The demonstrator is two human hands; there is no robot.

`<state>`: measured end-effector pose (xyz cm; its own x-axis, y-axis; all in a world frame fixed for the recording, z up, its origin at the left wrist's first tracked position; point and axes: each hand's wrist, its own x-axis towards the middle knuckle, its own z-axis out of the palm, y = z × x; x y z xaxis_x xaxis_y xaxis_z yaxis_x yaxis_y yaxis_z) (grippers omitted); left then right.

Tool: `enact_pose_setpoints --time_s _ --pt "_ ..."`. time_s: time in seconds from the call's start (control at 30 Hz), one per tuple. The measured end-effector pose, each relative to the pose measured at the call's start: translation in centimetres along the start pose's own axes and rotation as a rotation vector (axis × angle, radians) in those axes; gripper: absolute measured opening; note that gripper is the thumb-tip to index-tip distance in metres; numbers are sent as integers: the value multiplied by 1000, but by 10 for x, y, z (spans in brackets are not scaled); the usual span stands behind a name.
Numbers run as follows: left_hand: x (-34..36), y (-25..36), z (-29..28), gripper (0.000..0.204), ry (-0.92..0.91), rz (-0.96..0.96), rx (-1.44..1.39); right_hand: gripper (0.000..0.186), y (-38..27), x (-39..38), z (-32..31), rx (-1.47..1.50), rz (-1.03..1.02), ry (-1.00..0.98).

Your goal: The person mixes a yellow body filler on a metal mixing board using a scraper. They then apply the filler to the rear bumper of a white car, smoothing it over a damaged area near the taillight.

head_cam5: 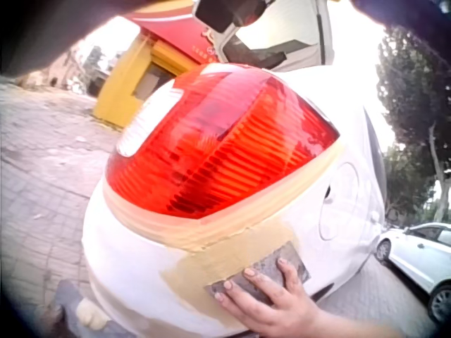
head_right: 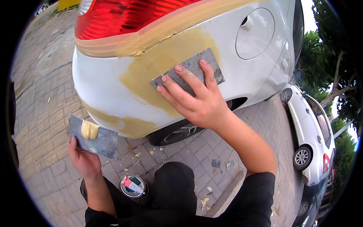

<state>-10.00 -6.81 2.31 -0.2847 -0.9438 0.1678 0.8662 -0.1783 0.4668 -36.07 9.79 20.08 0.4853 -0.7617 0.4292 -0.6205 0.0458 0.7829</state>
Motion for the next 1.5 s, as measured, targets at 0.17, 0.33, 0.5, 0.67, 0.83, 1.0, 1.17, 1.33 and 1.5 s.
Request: enact_pose_setpoints --time_s 0.17,0.33,0.5,0.67,0.83,1.0,1.17,1.33,1.5 --pt "-6 -9 13 25 -34 -29 -4 37 -9 -61 3 75 40 -109" --pt "-13 -6 19 27 -83 -10 46 35 -17 -65 -27 176 68 -140" --pt "-32 -21 18 27 -230 71 283 32 -64 -26 -48 404 150 -11" --pt "-43 -14 27 29 -279 261 511 36 -95 14 -58 690 156 -20" --pt "-53 -8 27 30 -326 245 568 44 -115 22 -54 853 211 12" --pt "-57 -13 36 31 -300 372 625 45 -128 25 -49 934 307 15" --pt "-63 -9 44 31 -291 372 732 50 -141 18 -35 984 305 -11" --pt "-69 -3 47 30 -211 246 720 54 -141 11 -40 1057 250 -85" --pt "-52 9 52 29 -75 375 258 42 -98 2 -54 1083 -12 -221"
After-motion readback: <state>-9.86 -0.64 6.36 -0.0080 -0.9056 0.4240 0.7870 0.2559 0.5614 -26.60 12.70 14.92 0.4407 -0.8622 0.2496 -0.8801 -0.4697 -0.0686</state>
